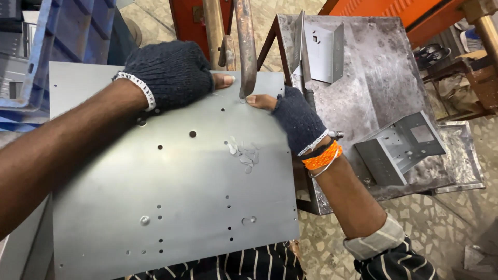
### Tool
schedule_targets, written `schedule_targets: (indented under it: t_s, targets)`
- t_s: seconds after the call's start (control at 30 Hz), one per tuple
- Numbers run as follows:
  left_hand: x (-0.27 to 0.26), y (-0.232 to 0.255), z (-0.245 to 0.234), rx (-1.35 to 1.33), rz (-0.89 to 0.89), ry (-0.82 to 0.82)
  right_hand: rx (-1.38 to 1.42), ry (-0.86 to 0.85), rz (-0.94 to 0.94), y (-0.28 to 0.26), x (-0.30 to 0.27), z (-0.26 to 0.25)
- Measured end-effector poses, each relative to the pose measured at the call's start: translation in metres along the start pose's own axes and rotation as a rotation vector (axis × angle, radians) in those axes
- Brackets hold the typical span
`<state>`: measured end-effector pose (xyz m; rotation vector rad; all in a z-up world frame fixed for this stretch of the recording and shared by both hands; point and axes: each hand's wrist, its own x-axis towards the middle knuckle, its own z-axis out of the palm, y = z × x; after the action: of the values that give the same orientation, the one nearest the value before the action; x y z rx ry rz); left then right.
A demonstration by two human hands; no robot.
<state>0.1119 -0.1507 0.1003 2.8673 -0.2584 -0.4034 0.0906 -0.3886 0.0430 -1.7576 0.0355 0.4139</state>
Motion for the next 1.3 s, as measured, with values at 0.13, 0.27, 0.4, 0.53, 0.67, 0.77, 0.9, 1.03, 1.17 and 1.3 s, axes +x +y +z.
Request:
schedule_targets:
  t_s: [0.13,0.27,0.4,0.53,0.67,0.77,0.9,1.03,1.17,1.3]
  targets:
    - [-0.001,0.001,-0.002,0.014,-0.011,-0.005,-0.031,-0.006,-0.046,-0.003,-0.005,0.001]
    - [-0.002,0.001,-0.004,-0.003,-0.010,-0.001,-0.005,-0.024,-0.027,-0.005,-0.007,0.002]
    - [-0.002,-0.003,-0.001,-0.006,0.022,0.016,0.049,-0.023,0.016,-0.008,-0.011,0.004]
    - [-0.007,0.005,-0.006,0.012,-0.013,-0.026,0.009,-0.003,-0.026,-0.007,-0.015,0.005]
    - [-0.005,0.005,-0.004,-0.007,-0.039,-0.028,-0.068,-0.012,-0.102,0.011,-0.003,0.000]
    - [-0.006,0.004,-0.001,-0.028,-0.031,-0.027,-0.127,-0.025,-0.168,0.013,0.002,-0.006]
    - [-0.009,0.005,-0.007,-0.063,-0.037,-0.024,-0.116,-0.010,-0.190,0.006,-0.001,0.004]
    - [-0.005,0.006,-0.009,-0.065,-0.032,-0.051,-0.100,0.023,-0.181,0.004,-0.014,0.002]
    - [-0.005,0.007,-0.011,-0.053,-0.051,-0.035,-0.090,0.028,-0.177,-0.001,-0.011,-0.001]
    - [-0.006,0.005,-0.009,-0.046,-0.008,0.014,-0.061,0.030,-0.137,0.003,-0.009,-0.001]
